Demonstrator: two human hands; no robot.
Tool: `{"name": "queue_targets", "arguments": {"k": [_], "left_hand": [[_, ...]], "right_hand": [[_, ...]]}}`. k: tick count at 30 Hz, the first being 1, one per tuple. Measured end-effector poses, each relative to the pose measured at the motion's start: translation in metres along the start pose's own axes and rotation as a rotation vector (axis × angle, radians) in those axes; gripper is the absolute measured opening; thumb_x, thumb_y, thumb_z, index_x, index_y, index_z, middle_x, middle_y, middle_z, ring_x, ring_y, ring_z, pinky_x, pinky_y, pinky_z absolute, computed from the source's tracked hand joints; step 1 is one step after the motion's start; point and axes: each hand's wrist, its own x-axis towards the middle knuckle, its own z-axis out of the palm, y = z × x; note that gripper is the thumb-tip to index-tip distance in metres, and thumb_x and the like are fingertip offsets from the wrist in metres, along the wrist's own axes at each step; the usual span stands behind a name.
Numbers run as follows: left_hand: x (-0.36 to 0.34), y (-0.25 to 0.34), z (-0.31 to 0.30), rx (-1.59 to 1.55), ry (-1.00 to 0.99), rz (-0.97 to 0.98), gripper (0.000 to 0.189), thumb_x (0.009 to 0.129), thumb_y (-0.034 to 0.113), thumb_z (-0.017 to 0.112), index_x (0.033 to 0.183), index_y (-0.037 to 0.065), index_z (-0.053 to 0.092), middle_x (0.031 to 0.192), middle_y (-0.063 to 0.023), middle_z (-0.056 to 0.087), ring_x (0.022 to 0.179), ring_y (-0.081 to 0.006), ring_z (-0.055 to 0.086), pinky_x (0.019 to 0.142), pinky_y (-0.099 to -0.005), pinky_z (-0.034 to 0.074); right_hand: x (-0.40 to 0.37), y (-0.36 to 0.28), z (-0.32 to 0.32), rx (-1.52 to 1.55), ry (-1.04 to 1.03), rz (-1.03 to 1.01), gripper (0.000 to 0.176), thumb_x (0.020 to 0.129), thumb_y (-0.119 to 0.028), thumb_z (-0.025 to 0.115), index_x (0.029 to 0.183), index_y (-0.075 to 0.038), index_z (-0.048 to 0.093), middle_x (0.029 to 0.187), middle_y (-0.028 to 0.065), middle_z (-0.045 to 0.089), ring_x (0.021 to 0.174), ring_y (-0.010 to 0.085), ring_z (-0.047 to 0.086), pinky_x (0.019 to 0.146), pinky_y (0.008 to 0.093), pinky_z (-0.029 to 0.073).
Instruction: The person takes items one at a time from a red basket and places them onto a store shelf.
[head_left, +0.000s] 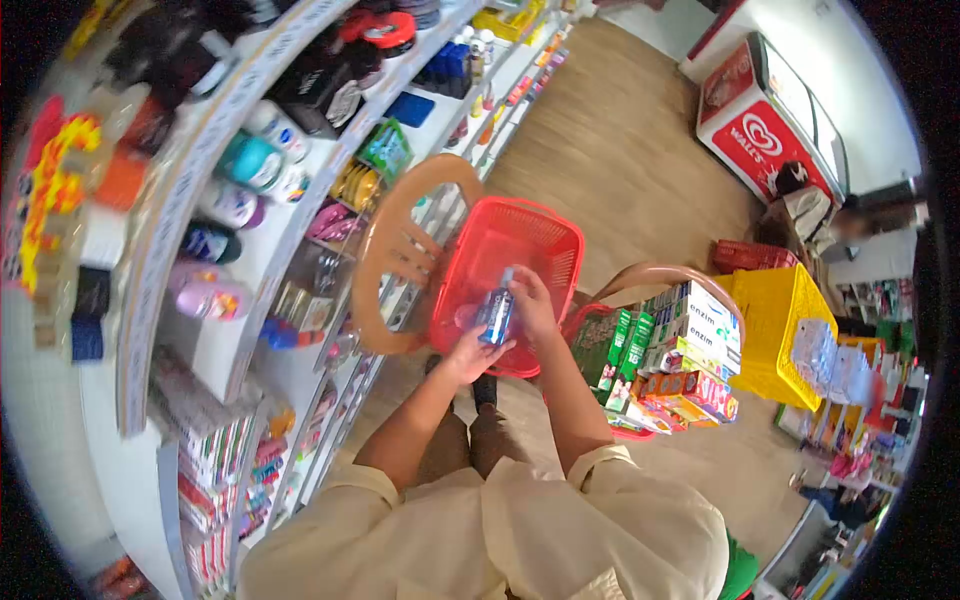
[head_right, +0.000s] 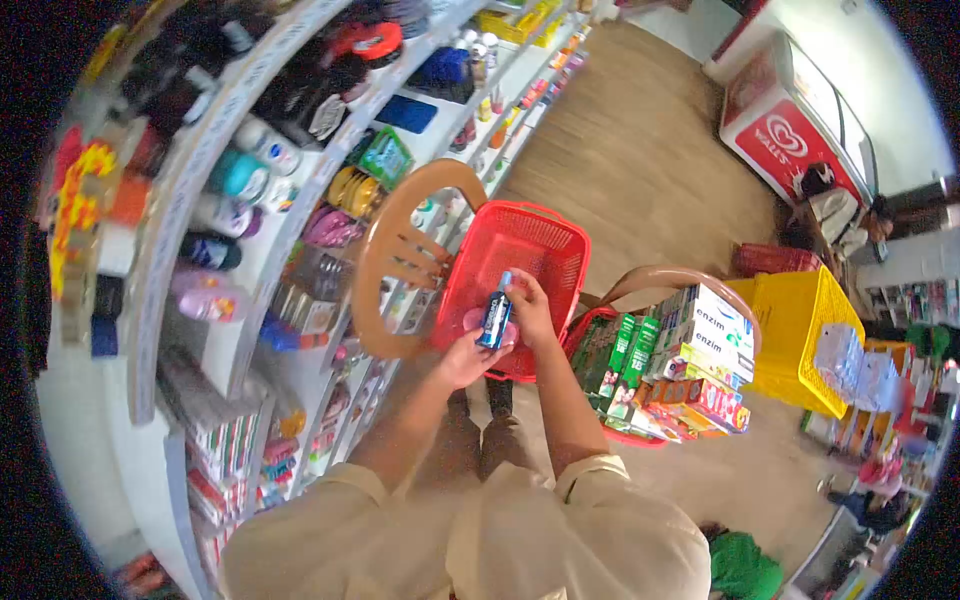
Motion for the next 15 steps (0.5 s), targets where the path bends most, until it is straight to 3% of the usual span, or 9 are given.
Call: {"name": "queue_targets", "arguments": {"k": [2, 6, 15], "left_hand": [[-0.032, 0.0, 0.011, 0.016, -0.037, 0.063, 0.031, 0.088, 0.018, 0.041, 0.113, 0.0, 0.045, 0.107, -0.0149, 0.054, 0.105, -0.0299, 0.05, 0.093, -0.0346, 0.042], [-0.109, 0.003, 0.032, 0.196, -0.148, 0.152, 0.031, 0.089, 0.016, 0.042, 0.116, 0.001, 0.043, 0.112, -0.0134, 0.051, 0.107, -0.0326, 0.049, 0.095, -0.0366, 0.039], [-0.223, -0.029, 0.026, 0.208, -0.253, 0.432, 0.036, 0.088, 0.012, 0.045, 0.123, 0.004, 0.039, 0.115, -0.0109, 0.05, 0.107, -0.0315, 0.049, 0.097, -0.0392, 0.037]], "right_hand": [[-0.016, -0.018, 0.014, 0.033, -0.065, 0.041, 0.035, 0.082, -0.007, 0.054, 0.116, -0.013, 0.047, 0.087, 0.0043, 0.058, 0.075, 0.0126, 0.057, 0.061, 0.0262, 0.049], [-0.048, -0.043, 0.046, 0.128, -0.248, 0.121, 0.044, 0.083, -0.001, 0.051, 0.124, -0.01, 0.041, 0.106, 0.0095, 0.056, 0.085, 0.0149, 0.057, 0.067, 0.0299, 0.051], [-0.12, -0.065, 0.119, -0.103, -0.542, 0.22, 0.046, 0.082, -0.003, 0.055, 0.125, -0.011, 0.04, 0.109, 0.0043, 0.054, 0.087, 0.0117, 0.056, 0.065, 0.0268, 0.05]]}}
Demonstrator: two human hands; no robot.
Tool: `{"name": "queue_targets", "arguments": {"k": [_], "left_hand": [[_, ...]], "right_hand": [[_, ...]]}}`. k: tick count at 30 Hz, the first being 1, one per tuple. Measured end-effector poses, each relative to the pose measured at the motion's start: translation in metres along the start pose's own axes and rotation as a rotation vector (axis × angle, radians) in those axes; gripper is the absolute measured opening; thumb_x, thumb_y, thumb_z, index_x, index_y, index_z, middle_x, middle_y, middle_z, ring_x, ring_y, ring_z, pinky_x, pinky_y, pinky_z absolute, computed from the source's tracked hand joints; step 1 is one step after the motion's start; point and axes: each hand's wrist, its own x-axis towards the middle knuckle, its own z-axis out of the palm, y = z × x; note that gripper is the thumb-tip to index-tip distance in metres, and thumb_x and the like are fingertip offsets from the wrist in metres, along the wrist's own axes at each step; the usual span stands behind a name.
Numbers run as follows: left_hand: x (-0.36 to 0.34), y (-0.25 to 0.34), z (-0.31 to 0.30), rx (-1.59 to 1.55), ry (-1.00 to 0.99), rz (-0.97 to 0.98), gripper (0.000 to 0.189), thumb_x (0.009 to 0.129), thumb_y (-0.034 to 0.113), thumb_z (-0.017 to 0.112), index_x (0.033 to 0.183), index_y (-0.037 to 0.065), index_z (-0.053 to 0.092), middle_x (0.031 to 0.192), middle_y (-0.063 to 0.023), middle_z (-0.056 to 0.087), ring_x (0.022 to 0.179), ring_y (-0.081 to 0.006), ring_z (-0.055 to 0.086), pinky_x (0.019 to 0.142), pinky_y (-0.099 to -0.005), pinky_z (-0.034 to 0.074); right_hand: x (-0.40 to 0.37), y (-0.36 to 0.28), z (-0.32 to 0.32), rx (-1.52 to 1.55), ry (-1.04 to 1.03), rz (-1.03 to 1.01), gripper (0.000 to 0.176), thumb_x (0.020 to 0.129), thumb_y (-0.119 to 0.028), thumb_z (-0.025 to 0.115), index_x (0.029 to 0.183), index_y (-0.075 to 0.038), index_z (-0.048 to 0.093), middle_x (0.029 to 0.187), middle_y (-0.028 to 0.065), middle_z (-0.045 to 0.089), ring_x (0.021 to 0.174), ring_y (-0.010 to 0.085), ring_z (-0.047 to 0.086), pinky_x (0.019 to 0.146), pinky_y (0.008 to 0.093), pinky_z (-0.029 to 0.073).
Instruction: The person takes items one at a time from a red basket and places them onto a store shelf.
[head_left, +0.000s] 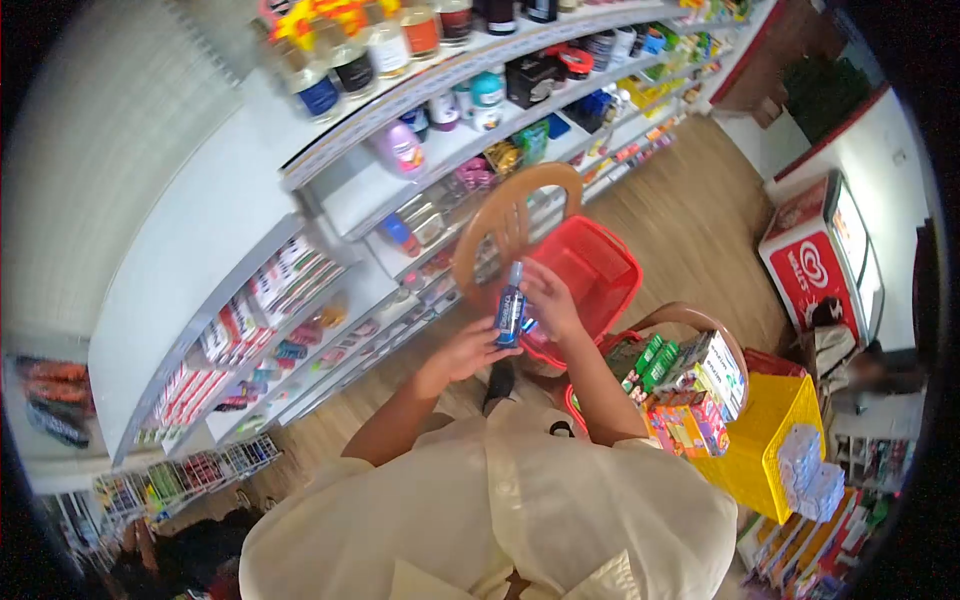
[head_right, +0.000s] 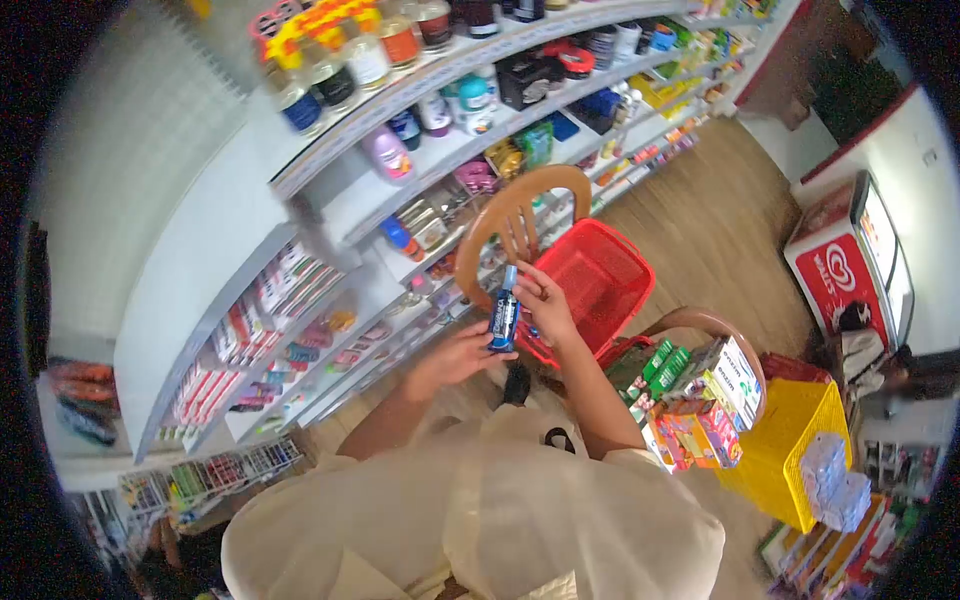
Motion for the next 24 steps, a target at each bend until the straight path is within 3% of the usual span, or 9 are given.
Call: {"name": "queue_targets", "arguments": {"k": [6, 12, 17, 24], "left_hand": [[-0.079, -0.012, -0.026, -0.007, -0.025, 0.165, 0.04, 0.088, 0.015, 0.046, 0.126, 0.005, 0.036, 0.115, -0.0099, 0.05, 0.106, -0.024, 0.05, 0.096, -0.0423, 0.038], [-0.202, -0.029, -0.036, 0.027, 0.043, 0.335, 0.04, 0.089, 0.018, 0.046, 0.126, 0.006, 0.036, 0.116, -0.0094, 0.049, 0.103, -0.025, 0.053, 0.092, -0.0359, 0.042], [-0.302, -0.068, -0.058, 0.019, 0.191, 0.376, 0.041, 0.09, 0.019, 0.044, 0.128, 0.008, 0.034, 0.119, -0.0091, 0.049, 0.103, -0.0256, 0.053, 0.088, -0.0297, 0.044], [-0.414, -0.132, -0.07, 0.018, 0.318, 0.463, 0.042, 0.091, 0.019, 0.041, 0.13, 0.01, 0.031, 0.122, -0.0092, 0.047, 0.103, -0.0252, 0.053, 0.086, -0.0283, 0.045]], "right_hand": [[-0.025, 0.024, 0.072, -0.033, -0.176, 0.076, 0.047, 0.082, -0.007, 0.057, 0.125, -0.016, 0.042, 0.113, 0.0028, 0.051, 0.09, 0.0116, 0.054, 0.068, 0.0292, 0.049], [-0.067, 0.088, 0.148, -0.134, -0.332, 0.223, 0.051, 0.081, -0.01, 0.059, 0.127, -0.022, 0.041, 0.118, 0.0039, 0.049, 0.101, 0.0141, 0.05, 0.076, 0.0352, 0.048], [-0.126, 0.144, 0.217, -0.179, -0.453, 0.236, 0.048, 0.082, -0.011, 0.058, 0.126, -0.019, 0.041, 0.122, 0.0054, 0.047, 0.104, 0.016, 0.049, 0.076, 0.0385, 0.047], [-0.2, 0.222, 0.278, -0.272, -0.53, 0.303, 0.044, 0.081, -0.015, 0.06, 0.122, -0.012, 0.044, 0.115, 0.0058, 0.052, 0.099, 0.0147, 0.052, 0.069, 0.0311, 0.049]]}}
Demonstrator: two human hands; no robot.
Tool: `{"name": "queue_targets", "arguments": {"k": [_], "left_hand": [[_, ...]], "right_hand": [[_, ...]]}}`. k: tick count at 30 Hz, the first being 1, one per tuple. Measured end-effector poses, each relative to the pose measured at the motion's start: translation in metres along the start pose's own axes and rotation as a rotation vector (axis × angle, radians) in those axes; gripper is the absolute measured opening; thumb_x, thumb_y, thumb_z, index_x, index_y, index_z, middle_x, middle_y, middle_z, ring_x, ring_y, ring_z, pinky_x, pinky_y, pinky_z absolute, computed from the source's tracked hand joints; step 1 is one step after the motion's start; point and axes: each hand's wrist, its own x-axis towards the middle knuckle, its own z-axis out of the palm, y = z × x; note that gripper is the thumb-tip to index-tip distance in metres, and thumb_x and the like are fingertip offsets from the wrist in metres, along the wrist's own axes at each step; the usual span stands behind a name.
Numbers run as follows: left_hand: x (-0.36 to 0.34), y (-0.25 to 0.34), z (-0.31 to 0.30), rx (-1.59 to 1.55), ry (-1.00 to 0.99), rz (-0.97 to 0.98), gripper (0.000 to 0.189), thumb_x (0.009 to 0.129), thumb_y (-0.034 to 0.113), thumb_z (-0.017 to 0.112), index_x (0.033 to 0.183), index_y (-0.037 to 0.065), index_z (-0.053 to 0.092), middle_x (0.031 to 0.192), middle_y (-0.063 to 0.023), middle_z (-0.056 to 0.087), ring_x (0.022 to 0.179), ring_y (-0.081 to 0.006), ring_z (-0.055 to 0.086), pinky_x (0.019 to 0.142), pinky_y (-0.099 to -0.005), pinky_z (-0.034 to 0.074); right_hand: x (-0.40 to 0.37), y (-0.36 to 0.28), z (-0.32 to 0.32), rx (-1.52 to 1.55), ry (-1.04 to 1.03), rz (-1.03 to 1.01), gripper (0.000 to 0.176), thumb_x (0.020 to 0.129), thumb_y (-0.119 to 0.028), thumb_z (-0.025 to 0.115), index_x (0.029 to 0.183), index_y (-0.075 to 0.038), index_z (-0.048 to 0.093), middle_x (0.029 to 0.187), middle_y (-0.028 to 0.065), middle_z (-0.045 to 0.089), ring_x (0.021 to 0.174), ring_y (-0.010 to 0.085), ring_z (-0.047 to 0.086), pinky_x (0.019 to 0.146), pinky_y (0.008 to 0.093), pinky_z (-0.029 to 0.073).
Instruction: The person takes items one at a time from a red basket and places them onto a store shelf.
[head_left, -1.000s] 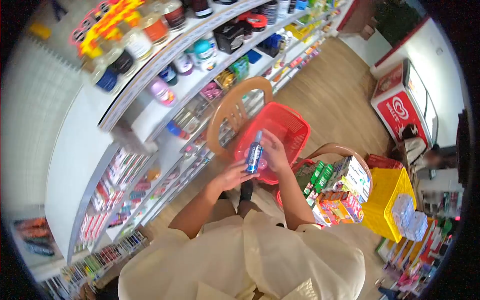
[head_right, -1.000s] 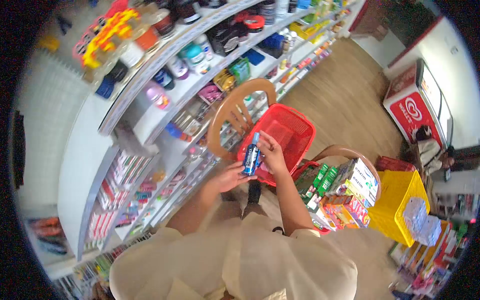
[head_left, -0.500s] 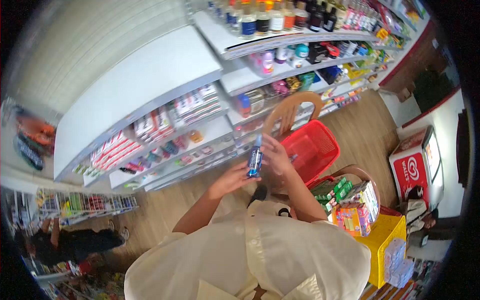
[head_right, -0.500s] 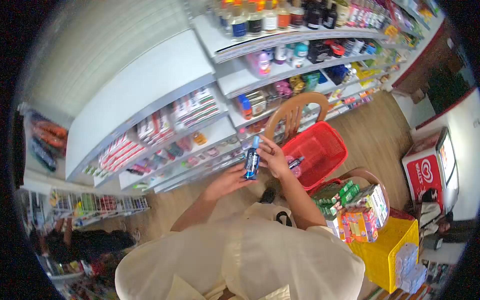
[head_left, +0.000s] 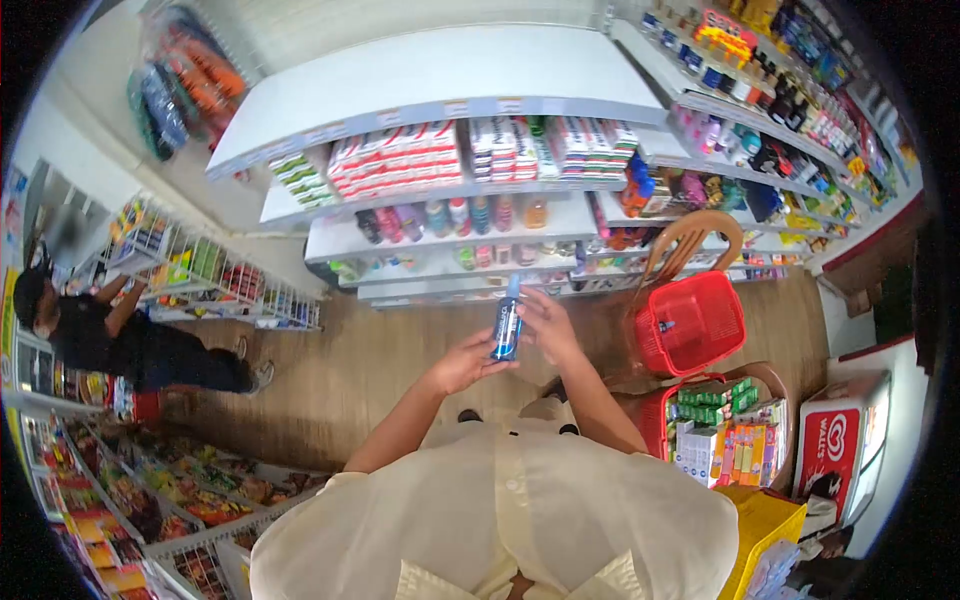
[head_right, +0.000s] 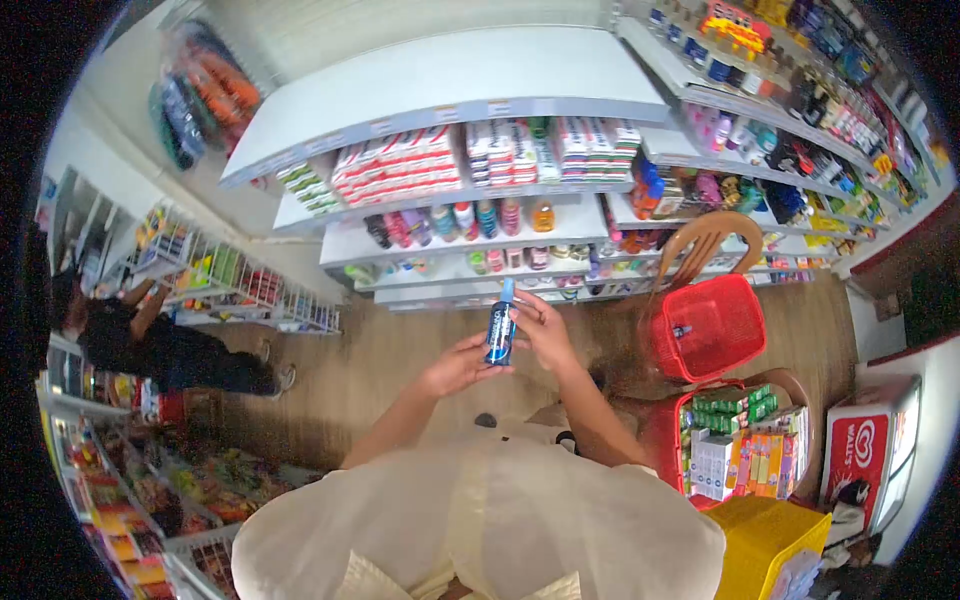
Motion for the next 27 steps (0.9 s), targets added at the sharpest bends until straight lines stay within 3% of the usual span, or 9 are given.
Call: {"name": "queue_targets", "arguments": {"k": [10, 18, 24, 27], "left_hand": [[-0.09, -0.013, -0.042, -0.081, 0.178, 0.064, 0.04, 0.09, 0.015, 0.042, 0.129, 0.009, 0.033, 0.111, -0.0074, 0.051, 0.102, -0.0284, 0.054, 0.087, -0.0307, 0.045], [-0.085, -0.016, -0.08, -0.138, 0.243, 0.171, 0.039, 0.091, 0.012, 0.039, 0.129, 0.012, 0.032, 0.112, -0.0072, 0.051, 0.1, -0.0256, 0.055, 0.087, -0.0299, 0.046], [-0.08, 0.01, -0.082, -0.096, 0.349, 0.143, 0.045, 0.09, 0.007, 0.039, 0.133, 0.014, 0.027, 0.116, -0.008, 0.048, 0.102, -0.0238, 0.053, 0.089, -0.0297, 0.045], [-0.078, 0.015, -0.089, -0.127, 0.373, 0.162, 0.048, 0.09, 0.006, 0.041, 0.134, 0.013, 0.024, 0.117, -0.0094, 0.047, 0.102, -0.0229, 0.052, 0.09, -0.0302, 0.044]], "right_hand": [[-0.003, 0.046, 0.089, -0.065, -0.053, 0.032, 0.039, 0.08, -0.014, 0.061, 0.116, -0.005, 0.049, 0.104, 0.0072, 0.059, 0.086, 0.0139, 0.057, 0.069, 0.0282, 0.05], [0.04, 0.063, 0.094, -0.14, -0.181, 0.075, 0.044, 0.081, -0.014, 0.06, 0.121, -0.007, 0.045, 0.119, 0.0106, 0.049, 0.102, 0.0182, 0.05, 0.077, 0.0336, 0.047], [0.07, 0.048, 0.102, -0.274, -0.288, 0.135, 0.053, 0.079, -0.012, 0.062, 0.127, -0.01, 0.039, 0.115, 0.0114, 0.05, 0.102, 0.0194, 0.05, 0.079, 0.0358, 0.047], [0.087, 0.052, 0.107, -0.221, -0.342, 0.197, 0.057, 0.076, -0.009, 0.065, 0.126, -0.008, 0.038, 0.107, 0.0097, 0.053, 0.093, 0.0183, 0.054, 0.076, 0.0318, 0.048]]}}
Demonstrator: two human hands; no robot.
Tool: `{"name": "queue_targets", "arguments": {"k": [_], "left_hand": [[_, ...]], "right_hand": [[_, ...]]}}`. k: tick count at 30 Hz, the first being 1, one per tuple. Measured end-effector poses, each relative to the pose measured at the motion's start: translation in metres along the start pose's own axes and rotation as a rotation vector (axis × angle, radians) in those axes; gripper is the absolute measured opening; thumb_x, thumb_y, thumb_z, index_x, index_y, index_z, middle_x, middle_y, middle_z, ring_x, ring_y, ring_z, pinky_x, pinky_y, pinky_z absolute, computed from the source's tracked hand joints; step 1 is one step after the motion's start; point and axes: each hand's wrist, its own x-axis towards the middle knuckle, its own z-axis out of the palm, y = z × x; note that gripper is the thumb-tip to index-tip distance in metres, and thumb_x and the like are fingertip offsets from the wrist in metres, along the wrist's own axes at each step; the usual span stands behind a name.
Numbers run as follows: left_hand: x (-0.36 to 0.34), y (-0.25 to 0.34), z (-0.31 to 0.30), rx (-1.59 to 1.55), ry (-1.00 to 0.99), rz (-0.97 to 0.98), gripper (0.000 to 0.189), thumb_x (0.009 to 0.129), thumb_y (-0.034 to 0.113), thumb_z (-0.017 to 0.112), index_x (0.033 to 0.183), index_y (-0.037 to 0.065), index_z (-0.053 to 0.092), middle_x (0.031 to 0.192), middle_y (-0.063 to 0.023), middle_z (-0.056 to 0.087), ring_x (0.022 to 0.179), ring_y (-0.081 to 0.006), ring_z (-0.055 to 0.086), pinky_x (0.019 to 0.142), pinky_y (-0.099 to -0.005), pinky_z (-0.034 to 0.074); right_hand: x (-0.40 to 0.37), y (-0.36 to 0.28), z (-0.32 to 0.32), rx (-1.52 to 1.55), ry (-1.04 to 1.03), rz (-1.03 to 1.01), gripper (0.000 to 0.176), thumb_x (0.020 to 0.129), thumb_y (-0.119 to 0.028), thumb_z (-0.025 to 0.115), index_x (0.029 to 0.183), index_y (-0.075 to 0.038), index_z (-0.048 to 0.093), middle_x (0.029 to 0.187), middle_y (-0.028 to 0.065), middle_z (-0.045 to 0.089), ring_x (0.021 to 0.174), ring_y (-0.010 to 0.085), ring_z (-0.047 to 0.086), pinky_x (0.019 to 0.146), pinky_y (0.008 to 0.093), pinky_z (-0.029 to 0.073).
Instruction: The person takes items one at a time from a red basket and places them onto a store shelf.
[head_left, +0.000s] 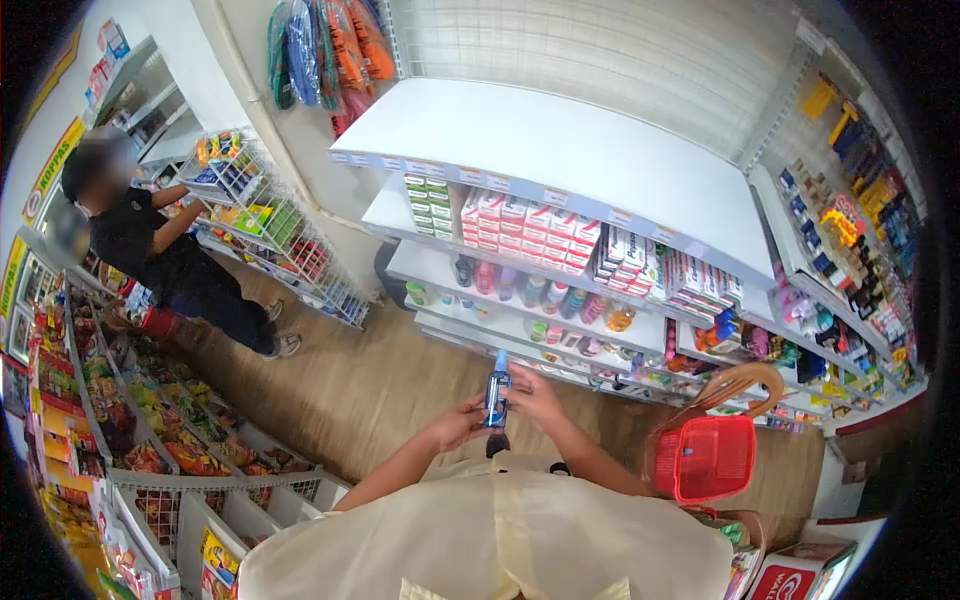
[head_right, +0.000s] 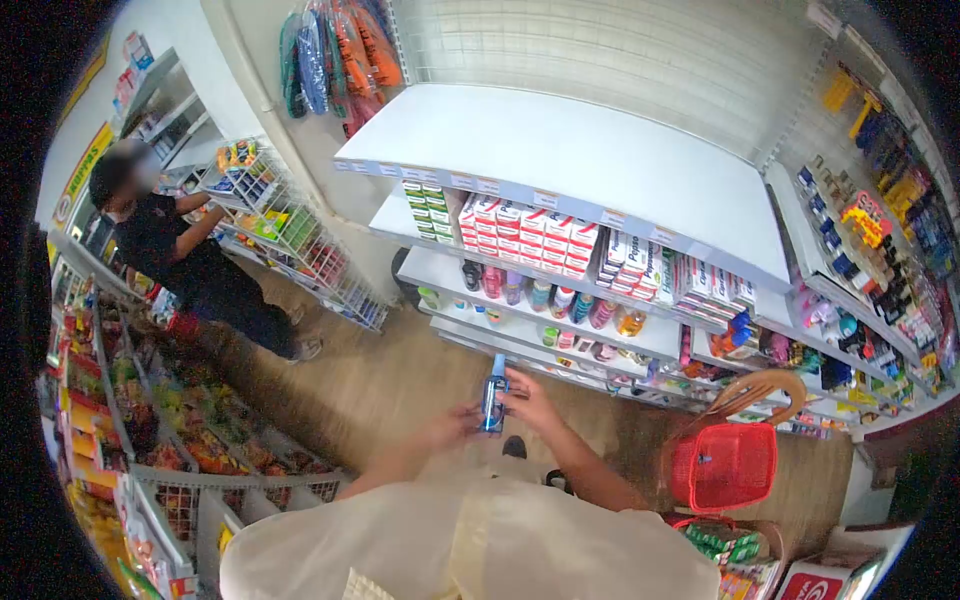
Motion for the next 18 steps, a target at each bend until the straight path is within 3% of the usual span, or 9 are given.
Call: {"name": "queue_targets", "arguments": {"k": [4, 6, 9, 13, 18], "left_hand": [[0.023, -0.014, -0.033, -0.021, 0.076, 0.053, 0.05, 0.089, 0.008, 0.042, 0.134, 0.012, 0.022, 0.116, -0.0099, 0.048, 0.102, -0.0217, 0.053, 0.089, -0.0296, 0.044], [0.03, -0.01, -0.042, -0.017, 0.099, 0.072, 0.05, 0.089, 0.009, 0.043, 0.134, 0.011, 0.022, 0.116, -0.0099, 0.049, 0.101, -0.021, 0.053, 0.087, -0.0287, 0.044], [0.031, 0.001, -0.047, -0.032, 0.117, 0.107, 0.05, 0.088, 0.009, 0.044, 0.133, 0.011, 0.023, 0.115, -0.0099, 0.05, 0.101, -0.0202, 0.053, 0.086, -0.0282, 0.045], [0.035, 0.018, -0.065, 0.007, 0.204, 0.05, 0.048, 0.088, 0.009, 0.045, 0.132, 0.011, 0.025, 0.113, -0.0097, 0.05, 0.1, -0.0195, 0.053, 0.085, -0.0288, 0.046], [0.043, 0.048, -0.111, 0.147, 0.04, 0.052, 0.052, 0.087, 0.009, 0.047, 0.133, 0.012, 0.024, 0.112, -0.0097, 0.051, 0.097, -0.0194, 0.055, 0.083, -0.0293, 0.047]], "right_hand": [[0.024, 0.006, -0.005, -0.068, -0.057, 0.058, 0.045, 0.077, -0.009, 0.064, 0.118, -0.005, 0.046, 0.106, 0.0088, 0.053, 0.093, 0.0172, 0.054, 0.076, 0.0327, 0.048], [0.039, 0.01, -0.006, -0.138, -0.121, 0.109, 0.031, 0.077, -0.015, 0.064, 0.106, -0.006, 0.054, 0.097, 0.006, 0.057, 0.088, 0.0147, 0.055, 0.073, 0.03, 0.048], [0.05, 0.008, 0.003, -0.204, -0.079, 0.089, 0.024, 0.078, -0.02, 0.064, 0.097, -0.008, 0.057, 0.088, 0.0031, 0.059, 0.081, 0.0118, 0.056, 0.068, 0.0263, 0.048], [0.061, 0.003, 0.016, -0.345, 0.006, 0.155, 0.027, 0.079, -0.024, 0.063, 0.099, -0.008, 0.056, 0.084, 0.0021, 0.059, 0.074, 0.0099, 0.055, 0.061, 0.0238, 0.047], [0.082, 0.013, 0.038, -0.286, 0.023, 0.121, 0.031, 0.079, -0.028, 0.062, 0.103, -0.009, 0.056, 0.076, 0.0005, 0.057, 0.067, 0.0079, 0.054, 0.052, 0.0212, 0.044]]}}
